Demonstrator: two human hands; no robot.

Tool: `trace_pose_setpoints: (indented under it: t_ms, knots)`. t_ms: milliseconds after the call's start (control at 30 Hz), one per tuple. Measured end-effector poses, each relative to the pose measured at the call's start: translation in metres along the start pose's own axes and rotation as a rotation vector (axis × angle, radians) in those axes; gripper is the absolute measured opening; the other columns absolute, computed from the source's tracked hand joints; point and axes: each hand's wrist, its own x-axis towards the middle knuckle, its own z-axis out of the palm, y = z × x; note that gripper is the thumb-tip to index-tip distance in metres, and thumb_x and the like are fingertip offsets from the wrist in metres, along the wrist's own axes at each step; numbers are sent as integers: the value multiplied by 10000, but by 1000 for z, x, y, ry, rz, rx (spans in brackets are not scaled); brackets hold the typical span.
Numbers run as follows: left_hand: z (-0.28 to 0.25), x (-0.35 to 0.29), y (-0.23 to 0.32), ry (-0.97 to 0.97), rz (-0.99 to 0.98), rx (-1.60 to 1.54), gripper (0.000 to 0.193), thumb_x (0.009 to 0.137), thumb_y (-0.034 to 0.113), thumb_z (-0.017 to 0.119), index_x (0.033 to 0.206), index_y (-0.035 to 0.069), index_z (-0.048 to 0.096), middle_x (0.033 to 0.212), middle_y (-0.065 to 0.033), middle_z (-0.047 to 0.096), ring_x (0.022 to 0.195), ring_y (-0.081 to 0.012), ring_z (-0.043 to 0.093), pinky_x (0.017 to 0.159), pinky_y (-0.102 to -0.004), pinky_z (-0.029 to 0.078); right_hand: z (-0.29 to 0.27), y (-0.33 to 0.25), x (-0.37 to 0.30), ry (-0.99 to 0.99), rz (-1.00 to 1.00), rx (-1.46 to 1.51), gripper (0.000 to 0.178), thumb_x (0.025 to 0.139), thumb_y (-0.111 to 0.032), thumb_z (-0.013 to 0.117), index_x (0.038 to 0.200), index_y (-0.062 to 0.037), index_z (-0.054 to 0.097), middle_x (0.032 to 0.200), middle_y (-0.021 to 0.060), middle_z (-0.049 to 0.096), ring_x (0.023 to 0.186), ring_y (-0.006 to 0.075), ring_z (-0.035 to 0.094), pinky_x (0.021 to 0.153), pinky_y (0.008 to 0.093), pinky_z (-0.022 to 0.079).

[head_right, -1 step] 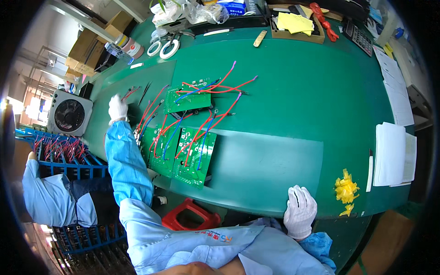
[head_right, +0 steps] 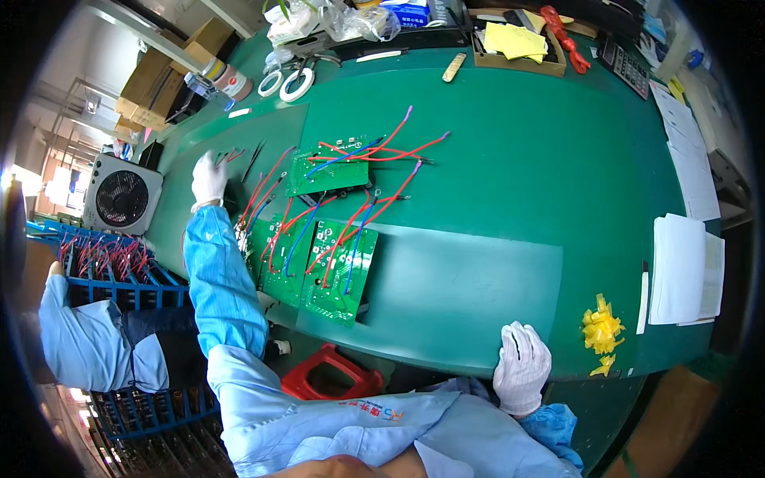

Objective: Assembling components onto circuit boards and writing notes on a yellow post-it.

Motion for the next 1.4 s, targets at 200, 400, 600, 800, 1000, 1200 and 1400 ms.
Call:
trace_pose_setpoints:
  t_ms: [200,400,600,800,1000,1200,1400]
  knots:
    - [-51,-22,170,-472,594,-495,1058,752,467,869,1568,55,338,1602,-223,346,1515,-360,291,1241,-432,249,0,-1,2,33,-8,3,397,942,-134,559,1322,-34,616,1343,128,614,1258,340,561,1042,468,434]
    - [-59,-33,216,-622,638,-416,1229,646,637,857,1596,104,288,1496,-270,437,1407,-415,415,1170,-488,346,-2,-1,3,42,8,30,390,934,-129,564,1308,-35,626,1338,134,621,1253,332,574,1043,460,440]
    - [-65,-36,229,-441,424,-174,1106,687,634,822,1562,135,366,1209,-226,635,1091,-406,656,939,-513,526,-2,2,1,49,20,20,391,928,-147,583,1302,-47,638,1340,113,625,1245,326,578,1039,457,443]
    - [-24,-21,163,-272,-1,144,1112,670,830,708,1509,147,453,1050,-182,670,855,-363,717,719,-498,563,-5,0,3,42,29,66,389,924,-151,587,1294,-48,648,1332,112,632,1246,327,580,1034,456,449]
    - [-7,-28,131,87,46,131,1073,730,786,703,1473,51,457,1174,-190,607,1043,-384,643,752,-501,546,-3,0,1,42,26,82,399,917,-148,590,1297,-44,647,1337,112,629,1248,329,578,1033,458,449]
    - [-137,-65,281,-504,610,-793,311,972,302,639,1167,62,673,1147,-148,682,1069,-333,660,949,-402,532,-3,3,-1,62,19,55,413,905,-132,601,1307,-42,634,1338,115,627,1248,330,577,1030,458,452]
    - [-131,-122,311,-456,1214,-375,535,987,481,576,687,57,704,673,-135,667,846,-319,691,950,-514,506,-5,2,2,86,3,92,434,880,-123,633,1308,-50,626,1325,117,633,1240,332,585,1027,458,457]
